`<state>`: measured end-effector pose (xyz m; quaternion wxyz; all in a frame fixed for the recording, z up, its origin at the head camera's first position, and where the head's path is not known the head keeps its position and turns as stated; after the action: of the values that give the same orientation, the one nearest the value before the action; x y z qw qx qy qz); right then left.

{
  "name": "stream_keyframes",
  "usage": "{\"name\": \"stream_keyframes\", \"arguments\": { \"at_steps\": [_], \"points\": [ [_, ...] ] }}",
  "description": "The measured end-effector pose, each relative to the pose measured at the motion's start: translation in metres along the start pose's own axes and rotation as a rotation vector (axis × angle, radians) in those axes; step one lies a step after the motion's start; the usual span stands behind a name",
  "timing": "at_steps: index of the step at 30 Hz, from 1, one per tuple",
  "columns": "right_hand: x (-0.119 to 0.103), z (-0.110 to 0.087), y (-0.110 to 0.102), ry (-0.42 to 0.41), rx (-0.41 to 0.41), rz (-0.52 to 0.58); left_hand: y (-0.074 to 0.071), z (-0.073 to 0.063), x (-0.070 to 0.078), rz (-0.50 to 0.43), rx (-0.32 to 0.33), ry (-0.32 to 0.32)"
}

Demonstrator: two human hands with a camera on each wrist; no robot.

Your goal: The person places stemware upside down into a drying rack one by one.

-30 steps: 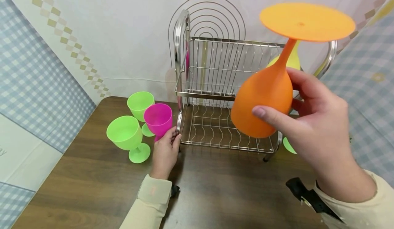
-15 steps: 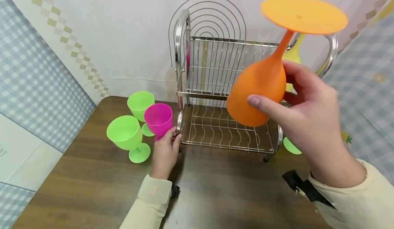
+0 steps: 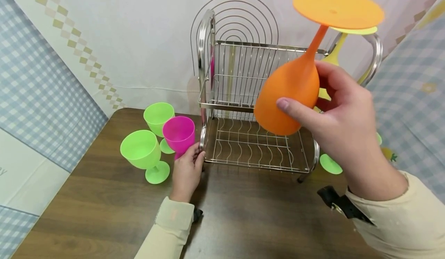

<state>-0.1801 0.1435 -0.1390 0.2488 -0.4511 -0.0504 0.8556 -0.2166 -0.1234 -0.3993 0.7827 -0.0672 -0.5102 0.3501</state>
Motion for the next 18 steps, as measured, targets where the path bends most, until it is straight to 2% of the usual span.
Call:
{"name": "stream_keyframes", "arguments": {
  "at_steps": [18],
  "points": [
    [0.0067, 0.0096, 0.0022, 0.056, -0.011, -0.051, 0.0006, -0.0001, -0.0011, 0.002, -0.014, -0.007]
  ]
}}
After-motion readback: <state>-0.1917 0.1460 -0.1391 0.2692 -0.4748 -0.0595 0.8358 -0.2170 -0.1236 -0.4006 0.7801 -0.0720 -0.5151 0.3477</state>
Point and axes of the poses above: each hand's wrist, its own z-axis towards the middle knuckle, its own y-axis out of the palm, x = y × z, the point moved 8 cm from there along z, towards the middle knuckle, and after that the axes turned 8 degrees about x, right-handed, at the moved point
